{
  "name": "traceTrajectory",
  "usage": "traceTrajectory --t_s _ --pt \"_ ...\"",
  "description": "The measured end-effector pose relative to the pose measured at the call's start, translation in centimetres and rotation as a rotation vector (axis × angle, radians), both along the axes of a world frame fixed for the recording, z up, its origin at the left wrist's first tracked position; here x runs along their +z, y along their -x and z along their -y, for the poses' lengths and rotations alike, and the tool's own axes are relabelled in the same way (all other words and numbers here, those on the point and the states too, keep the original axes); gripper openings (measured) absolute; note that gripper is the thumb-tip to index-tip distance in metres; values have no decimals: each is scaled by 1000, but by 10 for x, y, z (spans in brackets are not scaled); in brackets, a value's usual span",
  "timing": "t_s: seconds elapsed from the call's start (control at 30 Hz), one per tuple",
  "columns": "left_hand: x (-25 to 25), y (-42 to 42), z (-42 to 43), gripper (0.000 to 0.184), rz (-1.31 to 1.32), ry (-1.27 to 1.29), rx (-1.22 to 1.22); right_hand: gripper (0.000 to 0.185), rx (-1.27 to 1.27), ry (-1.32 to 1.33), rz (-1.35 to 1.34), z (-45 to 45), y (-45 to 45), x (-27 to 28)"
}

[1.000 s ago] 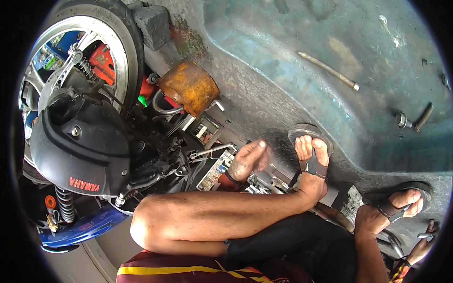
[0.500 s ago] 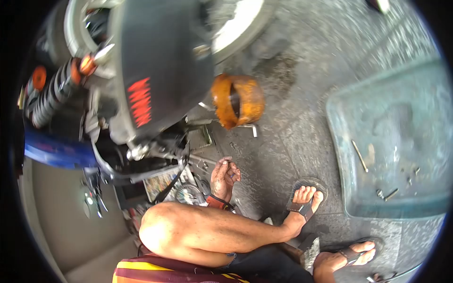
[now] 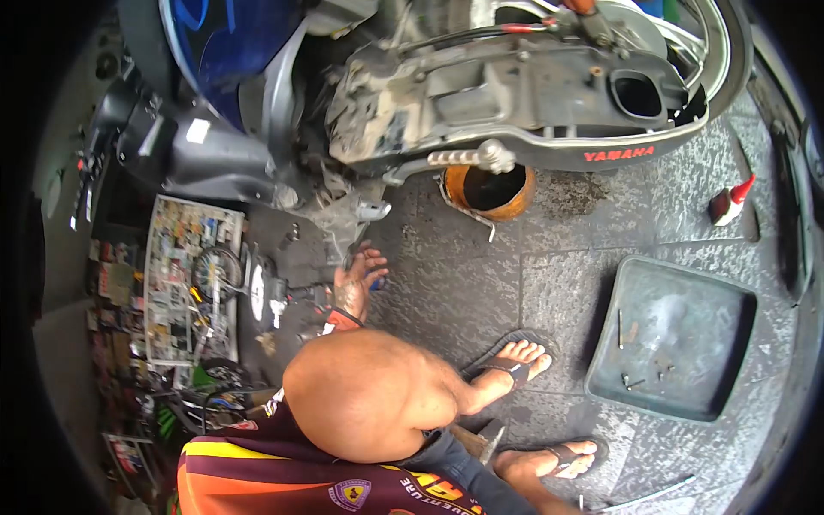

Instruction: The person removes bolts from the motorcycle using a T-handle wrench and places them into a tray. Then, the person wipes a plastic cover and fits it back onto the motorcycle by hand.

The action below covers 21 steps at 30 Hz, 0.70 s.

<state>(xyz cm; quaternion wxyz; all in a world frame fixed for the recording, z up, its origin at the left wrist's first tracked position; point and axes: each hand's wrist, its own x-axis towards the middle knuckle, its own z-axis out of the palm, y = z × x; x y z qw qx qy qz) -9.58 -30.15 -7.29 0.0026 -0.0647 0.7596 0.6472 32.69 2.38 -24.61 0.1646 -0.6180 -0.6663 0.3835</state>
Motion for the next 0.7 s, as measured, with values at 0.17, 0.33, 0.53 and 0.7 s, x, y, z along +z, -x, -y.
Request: traceTrajectory --t_s 0.17,0.33,0.53,0.7 --pt "21 -1 2 30 28 -216 55 39 117 -73 67 -36 -37 29" --pt "18 -4 -6 25 68 -444 -15 37 156 -135 117 -57 -63 69" --pt "50 -19 7 25 -523 -135 108 34 132 -182 165 -58 -93 111" --pt "78 10 21 19 -820 2 -11 33 94 -207 176 -51 -112 145"
